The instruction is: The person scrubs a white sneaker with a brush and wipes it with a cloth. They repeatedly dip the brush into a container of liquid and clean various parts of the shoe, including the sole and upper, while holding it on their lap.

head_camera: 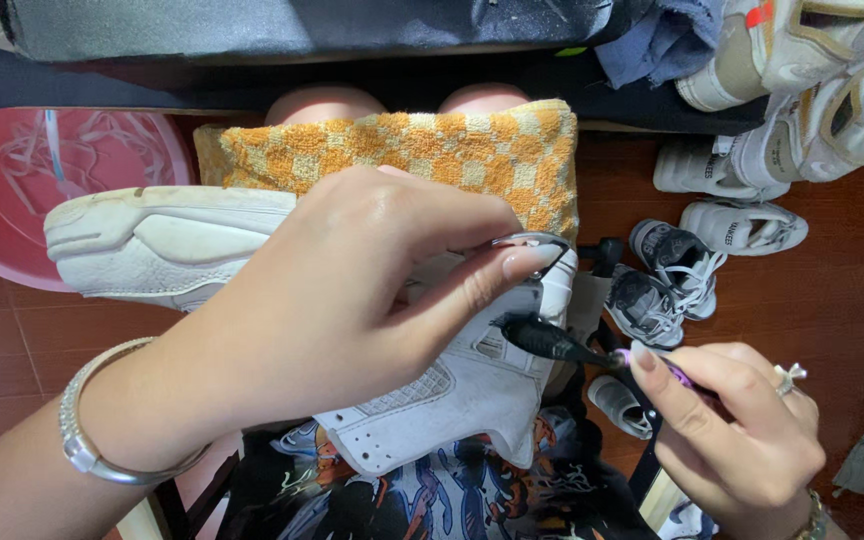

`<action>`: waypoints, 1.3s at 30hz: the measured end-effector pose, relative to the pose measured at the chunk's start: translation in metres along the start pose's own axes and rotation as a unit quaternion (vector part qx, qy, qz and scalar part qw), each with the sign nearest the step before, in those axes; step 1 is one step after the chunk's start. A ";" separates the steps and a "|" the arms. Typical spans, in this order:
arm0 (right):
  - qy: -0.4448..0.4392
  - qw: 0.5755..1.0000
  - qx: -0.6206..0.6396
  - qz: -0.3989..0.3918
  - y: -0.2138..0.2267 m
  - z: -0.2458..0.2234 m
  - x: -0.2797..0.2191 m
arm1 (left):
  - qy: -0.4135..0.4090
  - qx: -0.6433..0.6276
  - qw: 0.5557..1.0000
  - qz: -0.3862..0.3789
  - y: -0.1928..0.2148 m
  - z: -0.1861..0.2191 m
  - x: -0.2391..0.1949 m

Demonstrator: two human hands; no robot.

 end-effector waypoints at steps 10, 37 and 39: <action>-0.006 0.998 0.067 0.004 -0.007 -0.001 -0.006 | 0.010 0.027 1.000 0.003 0.002 0.000 0.000; 0.075 0.997 -0.013 -0.006 -0.005 -0.006 0.009 | 0.049 0.055 0.997 0.002 -0.001 -0.008 -0.001; 0.077 0.997 -0.017 -0.002 0.003 -0.007 0.011 | 0.042 0.050 0.998 0.009 -0.001 -0.006 -0.001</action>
Point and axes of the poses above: each hand's wrist, its own x-axis towards the middle knuckle, its own y-axis out of the back of the hand, z = x × y, the point moved 5 cm from there along x, towards the middle knuckle, and after that the axes turned 3 degrees about -y, right-handed, at the moved point
